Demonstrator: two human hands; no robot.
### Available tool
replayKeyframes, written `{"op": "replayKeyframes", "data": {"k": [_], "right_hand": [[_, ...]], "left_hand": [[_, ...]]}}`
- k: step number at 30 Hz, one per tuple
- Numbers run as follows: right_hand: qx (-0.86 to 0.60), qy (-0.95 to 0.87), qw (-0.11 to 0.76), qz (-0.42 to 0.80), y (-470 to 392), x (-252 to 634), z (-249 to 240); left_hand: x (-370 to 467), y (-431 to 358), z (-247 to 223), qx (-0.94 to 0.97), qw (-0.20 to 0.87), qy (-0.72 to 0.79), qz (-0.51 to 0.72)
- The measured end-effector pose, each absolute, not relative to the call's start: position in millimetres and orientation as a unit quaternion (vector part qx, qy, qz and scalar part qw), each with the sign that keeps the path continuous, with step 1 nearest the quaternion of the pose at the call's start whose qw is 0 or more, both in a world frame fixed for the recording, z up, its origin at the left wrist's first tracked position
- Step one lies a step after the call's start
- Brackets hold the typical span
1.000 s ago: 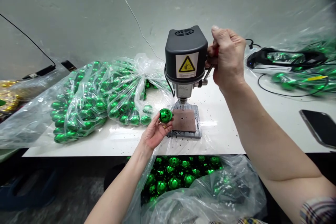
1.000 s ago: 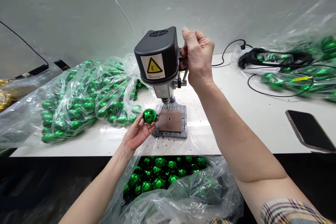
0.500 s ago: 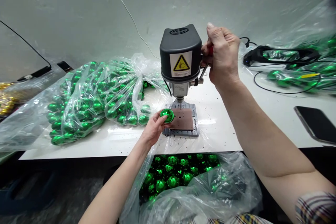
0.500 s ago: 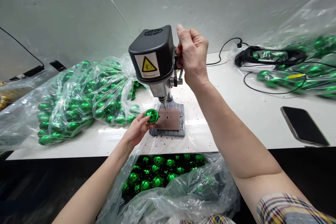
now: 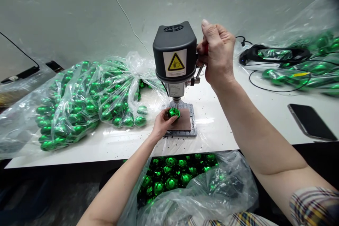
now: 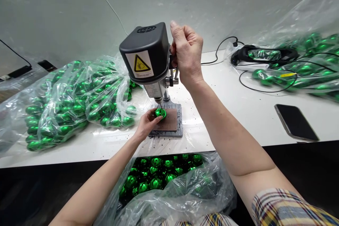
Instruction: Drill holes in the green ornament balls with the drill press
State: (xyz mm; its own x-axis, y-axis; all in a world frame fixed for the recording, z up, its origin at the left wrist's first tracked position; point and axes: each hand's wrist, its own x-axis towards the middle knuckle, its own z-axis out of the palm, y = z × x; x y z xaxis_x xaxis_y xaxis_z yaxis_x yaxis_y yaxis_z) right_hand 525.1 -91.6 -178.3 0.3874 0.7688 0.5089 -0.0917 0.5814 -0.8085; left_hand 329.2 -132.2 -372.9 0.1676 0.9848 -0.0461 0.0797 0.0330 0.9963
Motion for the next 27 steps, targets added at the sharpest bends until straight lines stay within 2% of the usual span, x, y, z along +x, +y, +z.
{"op": "replayKeyframes", "data": {"k": [12, 20, 27], "right_hand": [[-0.353, -0.486, 0.747, 0.285, -90.7, 526.5, -179.0], [-0.325, -0.477, 0.771, 0.270, -120.1, 512.9, -178.9], [-0.238, -0.494, 0.814, 0.191, -159.2, 501.6, -212.7]], "left_hand": [[345.0, -133.0, -390.7, 0.627, 0.447, 0.467, 0.435], [346.5, -137.0, -390.8, 0.590, 0.498, 0.441, 0.457], [346.7, -136.3, -389.5, 0.565, 0.522, 0.440, 0.463]]}}
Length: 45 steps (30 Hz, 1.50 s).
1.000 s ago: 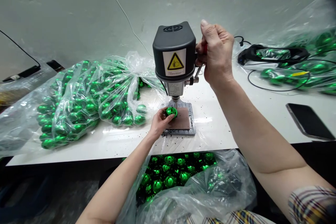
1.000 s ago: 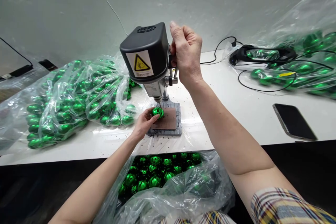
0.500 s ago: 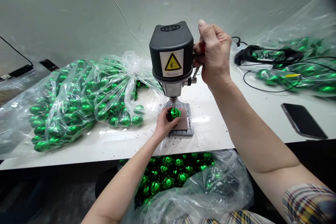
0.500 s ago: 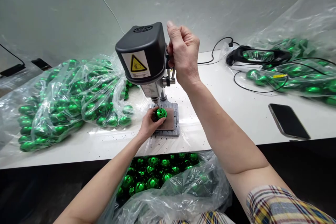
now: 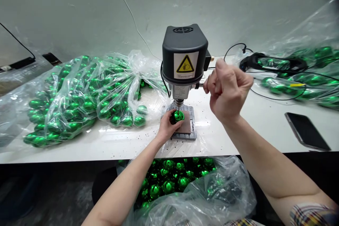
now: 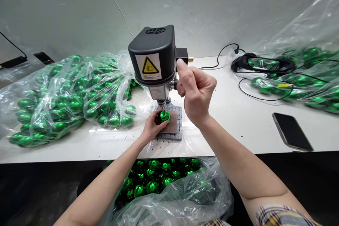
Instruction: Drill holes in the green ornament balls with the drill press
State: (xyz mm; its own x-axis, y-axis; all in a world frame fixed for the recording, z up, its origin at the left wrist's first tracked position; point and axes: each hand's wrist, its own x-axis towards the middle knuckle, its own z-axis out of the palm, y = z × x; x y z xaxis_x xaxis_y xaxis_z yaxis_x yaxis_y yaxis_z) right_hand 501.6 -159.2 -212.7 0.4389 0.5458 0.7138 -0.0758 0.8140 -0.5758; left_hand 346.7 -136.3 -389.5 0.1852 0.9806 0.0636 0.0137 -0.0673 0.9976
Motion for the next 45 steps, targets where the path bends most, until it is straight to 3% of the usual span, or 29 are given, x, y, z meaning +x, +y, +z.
{"op": "replayKeyframes", "data": {"k": [15, 20, 25, 30, 32, 37, 39, 41, 43, 45], "right_hand": [[-0.190, -0.607, 0.771, 0.041, -160.2, 511.0, -272.1], [-0.148, -0.652, 0.743, 0.016, -161.6, 509.2, -271.1], [-0.264, -0.491, 0.822, 0.118, -155.9, 499.0, -220.3], [-0.303, -0.449, 0.802, 0.249, -135.6, 504.5, -178.8], [-0.307, -0.452, 0.793, 0.270, -131.3, 508.0, -177.2], [-0.308, -0.438, 0.797, 0.280, -134.7, 507.8, -181.0], [-0.311, -0.437, 0.798, 0.272, -136.8, 506.1, -180.4], [-0.313, -0.437, 0.799, 0.270, -137.6, 504.7, -179.5], [-0.312, -0.434, 0.801, 0.270, -137.4, 503.8, -179.0], [-0.310, -0.430, 0.804, 0.269, -137.0, 503.5, -179.1]], "left_hand": [[347.9, -138.9, -382.8, 0.572, 0.512, 0.447, 0.460], [345.1, -137.4, -386.7, 0.575, 0.513, 0.440, 0.461], [348.8, -135.5, -384.8, 0.582, 0.501, 0.453, 0.453], [338.7, -157.2, -363.3, 0.583, 0.429, 0.525, 0.448], [323.6, -176.5, -347.3, 0.633, 0.419, 0.523, 0.387], [284.5, -195.1, -305.8, 0.782, 0.440, 0.431, 0.101], [275.7, -169.7, -297.6, 0.789, 0.384, 0.460, 0.136], [269.3, -127.5, -296.8, 0.786, 0.245, 0.532, 0.197], [263.4, -80.5, -301.5, 0.765, 0.103, 0.621, 0.134], [258.1, -40.9, -308.6, 0.744, 0.081, 0.656, 0.095]]}}
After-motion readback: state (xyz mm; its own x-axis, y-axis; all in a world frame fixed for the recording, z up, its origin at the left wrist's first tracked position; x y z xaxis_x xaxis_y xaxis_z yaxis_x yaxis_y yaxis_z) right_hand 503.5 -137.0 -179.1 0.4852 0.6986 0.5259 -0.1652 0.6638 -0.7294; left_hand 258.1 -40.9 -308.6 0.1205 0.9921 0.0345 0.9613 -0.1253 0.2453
